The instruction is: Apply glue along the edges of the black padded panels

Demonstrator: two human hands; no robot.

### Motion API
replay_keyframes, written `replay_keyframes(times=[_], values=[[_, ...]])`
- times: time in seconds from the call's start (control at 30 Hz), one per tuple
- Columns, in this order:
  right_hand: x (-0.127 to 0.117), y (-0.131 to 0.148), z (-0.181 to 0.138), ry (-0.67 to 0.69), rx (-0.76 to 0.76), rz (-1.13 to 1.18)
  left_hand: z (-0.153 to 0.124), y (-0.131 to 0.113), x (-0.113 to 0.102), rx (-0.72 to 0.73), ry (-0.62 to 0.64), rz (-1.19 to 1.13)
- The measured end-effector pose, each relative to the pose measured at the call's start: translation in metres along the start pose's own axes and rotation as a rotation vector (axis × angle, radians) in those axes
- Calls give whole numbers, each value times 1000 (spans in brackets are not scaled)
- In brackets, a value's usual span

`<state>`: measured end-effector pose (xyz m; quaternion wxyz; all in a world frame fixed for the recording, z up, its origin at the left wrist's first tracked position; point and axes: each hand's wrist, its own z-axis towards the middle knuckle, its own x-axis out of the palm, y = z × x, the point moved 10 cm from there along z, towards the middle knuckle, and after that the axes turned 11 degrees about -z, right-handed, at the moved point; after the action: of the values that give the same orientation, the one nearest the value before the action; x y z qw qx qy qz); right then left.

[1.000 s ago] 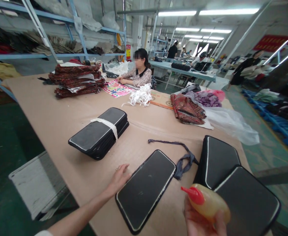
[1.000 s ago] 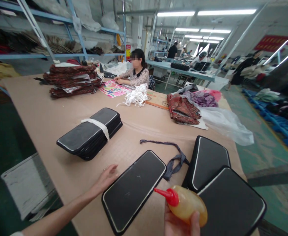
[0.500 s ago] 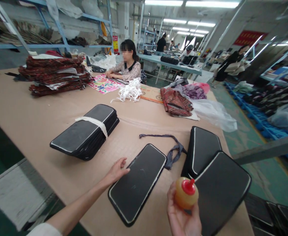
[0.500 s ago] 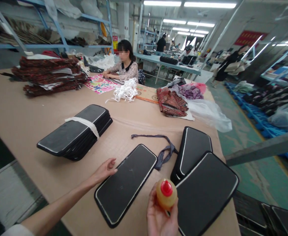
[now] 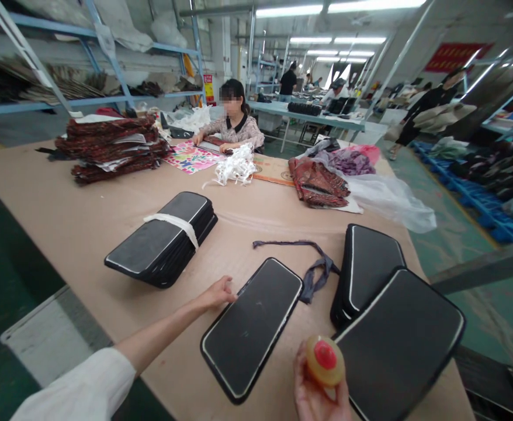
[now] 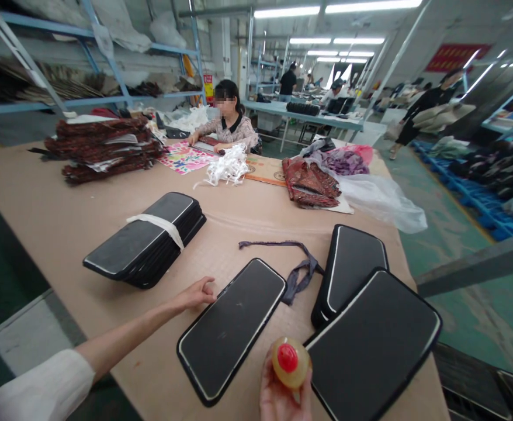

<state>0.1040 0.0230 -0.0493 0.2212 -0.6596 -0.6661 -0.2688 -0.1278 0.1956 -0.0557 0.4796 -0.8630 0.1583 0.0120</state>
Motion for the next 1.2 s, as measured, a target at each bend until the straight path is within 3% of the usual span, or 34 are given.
replay_keyframes(times=[0.13,0.3,0.4,0.5,0.73,1.03,1.13,1.2], values=[[3,3,4,3,16,-10,-23,4,-15,-36,-52,-28],[4,2,1,-99,21,-50,-97,56,-44,-165,-292,-276],[14,0,-8,-148,-22,-106,-149,96,-35,-326,-403,-531],[26,-5,-17,-156,-35,-160,-179,114,-12,-448,-443,-782],[30,-4,-26,-174,-61,-234,-191,113,20,-557,-586,-1074],[30,-2,-28,-116,-56,-221,-185,115,40,-585,-627,-1160],[31,-2,-29,-112,-47,-220,-179,110,40,-536,-587,-1188],[30,-1,-28,-114,-44,-219,-173,101,36,-425,-550,-1224]])
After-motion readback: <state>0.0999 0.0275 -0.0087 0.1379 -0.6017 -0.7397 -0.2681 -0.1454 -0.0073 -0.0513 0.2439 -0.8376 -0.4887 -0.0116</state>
